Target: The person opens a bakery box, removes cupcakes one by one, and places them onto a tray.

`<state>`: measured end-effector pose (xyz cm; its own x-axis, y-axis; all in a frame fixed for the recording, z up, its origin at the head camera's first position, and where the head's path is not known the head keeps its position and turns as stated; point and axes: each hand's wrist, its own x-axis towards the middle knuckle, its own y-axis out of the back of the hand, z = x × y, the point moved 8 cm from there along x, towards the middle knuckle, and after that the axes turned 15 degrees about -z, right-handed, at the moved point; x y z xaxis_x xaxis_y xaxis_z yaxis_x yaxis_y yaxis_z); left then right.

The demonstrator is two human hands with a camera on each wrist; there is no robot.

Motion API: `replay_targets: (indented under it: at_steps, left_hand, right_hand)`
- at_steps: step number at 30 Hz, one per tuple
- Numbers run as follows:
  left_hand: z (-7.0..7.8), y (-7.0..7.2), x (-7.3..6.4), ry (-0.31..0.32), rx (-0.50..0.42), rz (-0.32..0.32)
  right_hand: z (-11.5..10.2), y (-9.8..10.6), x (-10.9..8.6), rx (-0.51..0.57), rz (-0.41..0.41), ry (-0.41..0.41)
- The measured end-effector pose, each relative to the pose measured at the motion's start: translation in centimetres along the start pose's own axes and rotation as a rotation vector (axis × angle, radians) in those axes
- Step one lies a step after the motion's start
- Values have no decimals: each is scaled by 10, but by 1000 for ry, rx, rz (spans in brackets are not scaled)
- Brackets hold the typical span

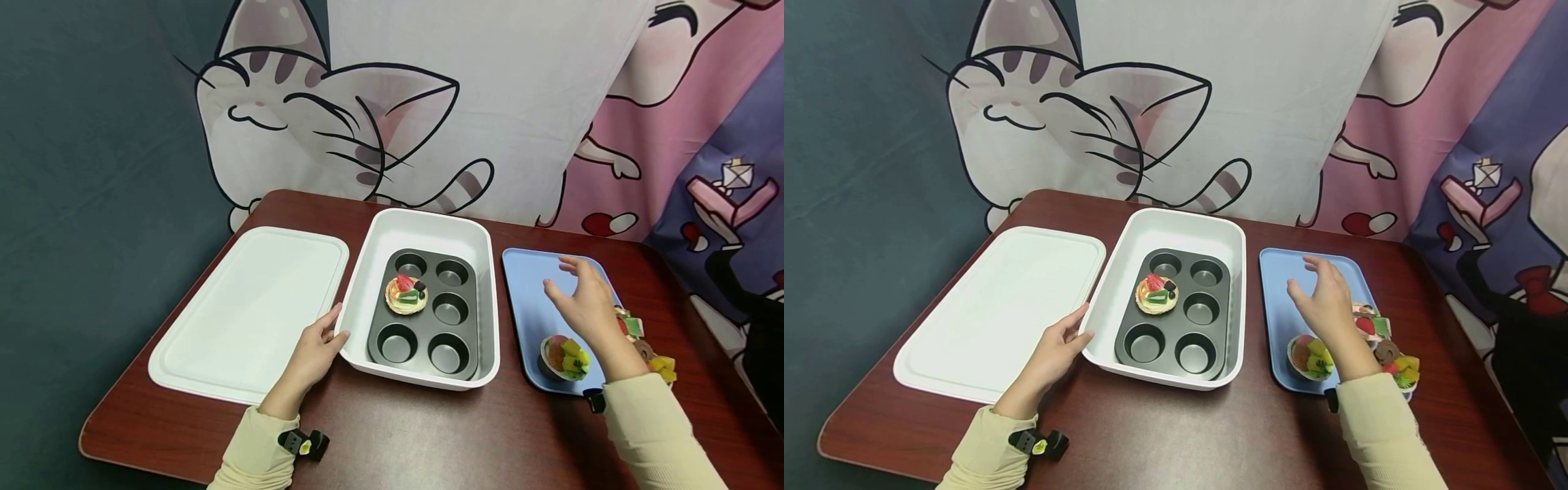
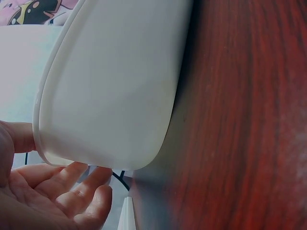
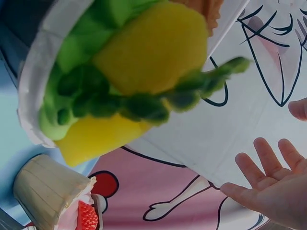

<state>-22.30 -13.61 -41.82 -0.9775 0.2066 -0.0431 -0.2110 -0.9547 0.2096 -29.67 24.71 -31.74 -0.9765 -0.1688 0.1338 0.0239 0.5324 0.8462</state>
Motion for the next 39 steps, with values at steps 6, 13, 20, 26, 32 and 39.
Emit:
replay_targets:
  at_steps: [6, 13, 20, 26, 32, 39]
  left_hand:
    - [1, 0, -1, 4, 7, 1]
    - [1, 0, -1, 9, 21, 2]
    - [0, 0, 0, 8, 16, -2]
    - [0, 0, 0, 14, 11, -5]
    - [-1, 0, 0, 10, 3, -8]
    - [-2, 1, 0, 20, 26, 4]
  right_hand:
    - [-2, 0, 0, 4, -4, 7]
    - [-6, -2, 1, 2, -12, 7]
    - [-13, -5, 4, 2, -28, 24]
    - [-19, -6, 4, 4, -29, 46]
    - [-29, -6, 5, 4, -10, 90]
    - [-36, -8, 8, 12, -20, 103]
